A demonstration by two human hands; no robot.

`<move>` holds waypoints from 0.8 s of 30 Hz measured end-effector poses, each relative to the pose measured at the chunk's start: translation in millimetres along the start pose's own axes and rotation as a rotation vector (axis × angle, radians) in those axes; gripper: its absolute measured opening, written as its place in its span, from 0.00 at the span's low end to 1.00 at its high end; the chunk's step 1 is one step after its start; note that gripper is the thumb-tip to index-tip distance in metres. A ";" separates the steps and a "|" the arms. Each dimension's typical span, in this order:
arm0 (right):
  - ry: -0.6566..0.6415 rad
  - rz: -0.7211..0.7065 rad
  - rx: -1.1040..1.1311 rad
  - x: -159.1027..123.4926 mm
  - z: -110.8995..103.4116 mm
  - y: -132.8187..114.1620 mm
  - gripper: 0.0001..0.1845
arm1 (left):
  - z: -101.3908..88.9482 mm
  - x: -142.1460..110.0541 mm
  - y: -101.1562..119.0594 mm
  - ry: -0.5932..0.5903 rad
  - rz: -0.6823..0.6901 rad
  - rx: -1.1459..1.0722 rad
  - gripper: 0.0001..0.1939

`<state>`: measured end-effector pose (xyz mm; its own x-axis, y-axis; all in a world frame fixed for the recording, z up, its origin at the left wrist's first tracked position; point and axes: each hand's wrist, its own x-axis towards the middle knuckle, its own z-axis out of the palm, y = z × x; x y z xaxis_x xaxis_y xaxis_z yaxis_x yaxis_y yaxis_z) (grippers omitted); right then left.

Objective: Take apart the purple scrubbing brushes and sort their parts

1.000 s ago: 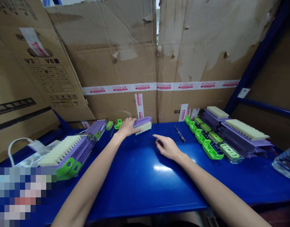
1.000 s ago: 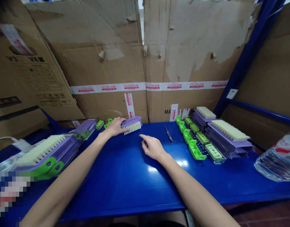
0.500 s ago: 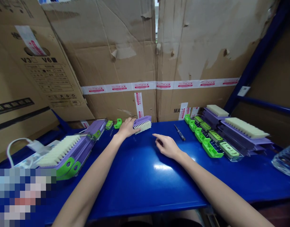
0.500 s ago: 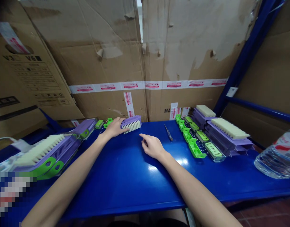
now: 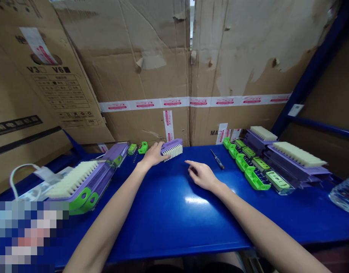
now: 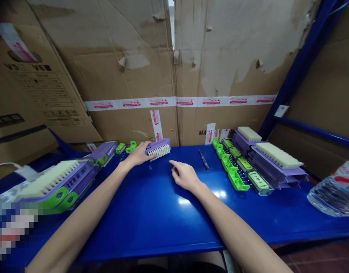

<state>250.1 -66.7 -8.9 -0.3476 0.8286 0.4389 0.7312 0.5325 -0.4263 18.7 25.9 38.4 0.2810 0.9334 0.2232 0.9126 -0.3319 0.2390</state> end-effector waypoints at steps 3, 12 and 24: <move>-0.003 0.007 -0.002 0.0 0.0 -0.1 0.22 | 0.4 -0.6 0.5 -0.004 -0.006 0.005 0.35; -0.003 0.004 0.019 0.4 -0.3 0.6 0.22 | 1.6 -1.9 1.7 0.017 -0.069 -0.115 0.28; -0.005 0.007 0.013 0.7 1.4 1.8 0.23 | 3.5 -14.1 6.3 0.091 0.131 0.155 0.26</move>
<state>250.4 -64.9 -10.5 -0.3460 0.8329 0.4318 0.7255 0.5294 -0.4397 21.5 11.0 33.4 0.3787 0.8653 0.3284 0.9068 -0.4179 0.0554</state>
